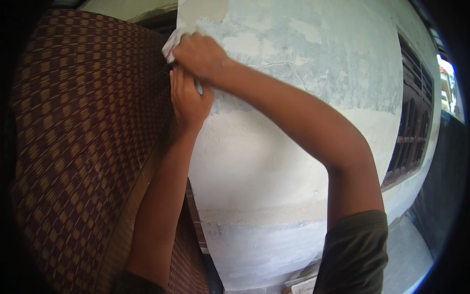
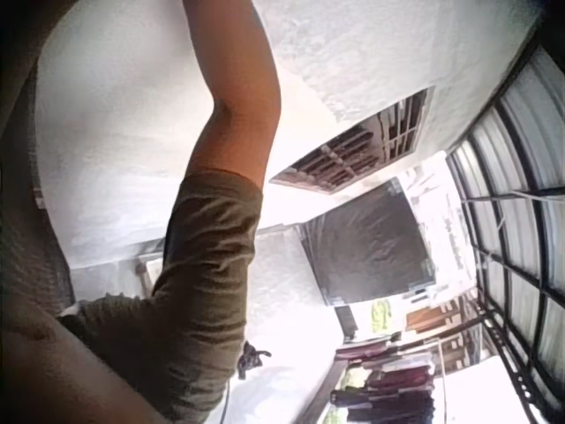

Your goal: The person applies putty from a container onto a wall and smooths it out with a handheld spreader.

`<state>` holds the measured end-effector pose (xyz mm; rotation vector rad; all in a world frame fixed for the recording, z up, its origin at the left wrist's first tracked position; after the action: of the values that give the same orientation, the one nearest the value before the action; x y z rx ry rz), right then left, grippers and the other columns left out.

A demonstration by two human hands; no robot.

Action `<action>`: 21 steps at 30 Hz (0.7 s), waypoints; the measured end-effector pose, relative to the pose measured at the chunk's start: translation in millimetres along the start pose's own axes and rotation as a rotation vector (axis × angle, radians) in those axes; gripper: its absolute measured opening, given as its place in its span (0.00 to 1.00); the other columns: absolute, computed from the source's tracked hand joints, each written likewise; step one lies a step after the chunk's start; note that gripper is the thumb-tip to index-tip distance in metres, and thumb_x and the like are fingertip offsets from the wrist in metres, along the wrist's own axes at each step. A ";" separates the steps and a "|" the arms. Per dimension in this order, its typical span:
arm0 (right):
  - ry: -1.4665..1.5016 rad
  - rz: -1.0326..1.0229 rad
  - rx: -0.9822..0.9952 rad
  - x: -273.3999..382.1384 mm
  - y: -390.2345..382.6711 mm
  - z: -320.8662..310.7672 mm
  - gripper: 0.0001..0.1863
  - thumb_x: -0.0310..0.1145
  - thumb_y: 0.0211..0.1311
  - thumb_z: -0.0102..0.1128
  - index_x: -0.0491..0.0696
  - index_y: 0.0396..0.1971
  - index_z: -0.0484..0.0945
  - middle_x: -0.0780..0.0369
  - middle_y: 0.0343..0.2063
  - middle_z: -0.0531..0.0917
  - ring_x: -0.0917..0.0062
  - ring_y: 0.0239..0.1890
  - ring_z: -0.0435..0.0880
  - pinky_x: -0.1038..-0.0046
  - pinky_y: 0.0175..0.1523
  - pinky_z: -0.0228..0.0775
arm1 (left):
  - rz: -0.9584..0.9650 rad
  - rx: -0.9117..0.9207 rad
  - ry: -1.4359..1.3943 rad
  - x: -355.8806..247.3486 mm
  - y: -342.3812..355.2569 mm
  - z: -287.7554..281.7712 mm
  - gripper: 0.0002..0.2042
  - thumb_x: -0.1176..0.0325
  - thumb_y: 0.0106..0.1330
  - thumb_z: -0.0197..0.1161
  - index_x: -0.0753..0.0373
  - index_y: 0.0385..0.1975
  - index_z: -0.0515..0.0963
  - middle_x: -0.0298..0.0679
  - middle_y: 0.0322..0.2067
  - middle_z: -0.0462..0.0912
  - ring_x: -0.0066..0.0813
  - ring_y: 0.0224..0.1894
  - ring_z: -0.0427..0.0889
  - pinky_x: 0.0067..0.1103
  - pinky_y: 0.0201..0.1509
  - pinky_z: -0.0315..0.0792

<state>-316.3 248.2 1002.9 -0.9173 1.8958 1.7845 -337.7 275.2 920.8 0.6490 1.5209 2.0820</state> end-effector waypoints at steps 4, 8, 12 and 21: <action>0.044 0.022 -0.161 -12.0 2.4 -35.4 0.08 0.26 0.53 0.57 0.44 0.34 0.81 0.54 0.37 0.81 0.58 0.40 0.83 0.60 0.42 0.78 | 0.006 -0.070 0.023 -7.3 3.7 0.4 0.26 0.71 0.58 0.54 0.78 0.57 0.67 0.61 0.64 0.64 0.53 0.70 0.59 0.43 0.71 0.55; -0.223 0.182 -0.096 -84.1 28.3 -19.4 0.11 0.32 0.61 0.54 0.40 0.31 0.81 0.50 0.35 0.81 0.59 0.40 0.82 0.62 0.41 0.79 | 0.025 -0.062 0.052 -12.9 2.7 10.1 0.27 0.72 0.59 0.53 0.79 0.58 0.66 0.60 0.65 0.63 0.52 0.71 0.58 0.44 0.71 0.55; -0.114 0.060 -0.070 -38.6 -18.5 -2.5 0.06 0.27 0.54 0.58 0.43 0.32 0.80 0.53 0.37 0.80 0.60 0.40 0.83 0.60 0.41 0.79 | 0.015 -0.056 0.048 -4.3 1.0 6.8 0.27 0.72 0.59 0.53 0.80 0.58 0.66 0.61 0.65 0.63 0.53 0.71 0.58 0.44 0.71 0.54; -0.012 0.123 -0.194 -95.9 15.8 -45.1 0.10 0.25 0.55 0.54 0.46 0.37 0.79 0.53 0.38 0.80 0.58 0.43 0.82 0.61 0.43 0.76 | 0.038 -0.077 0.052 -11.8 2.3 7.3 0.26 0.73 0.59 0.52 0.80 0.58 0.67 0.62 0.64 0.64 0.56 0.69 0.60 0.45 0.70 0.57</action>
<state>-251.3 222.9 1084.2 -0.8683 1.8312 2.0707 -324.2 272.5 923.9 0.6036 1.4590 2.1899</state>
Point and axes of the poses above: each hand's wrist, its own y-axis towards the middle knuckle, its own z-axis out of the palm, x = y × z, the point moved 10 cm from there along y, towards the middle knuckle
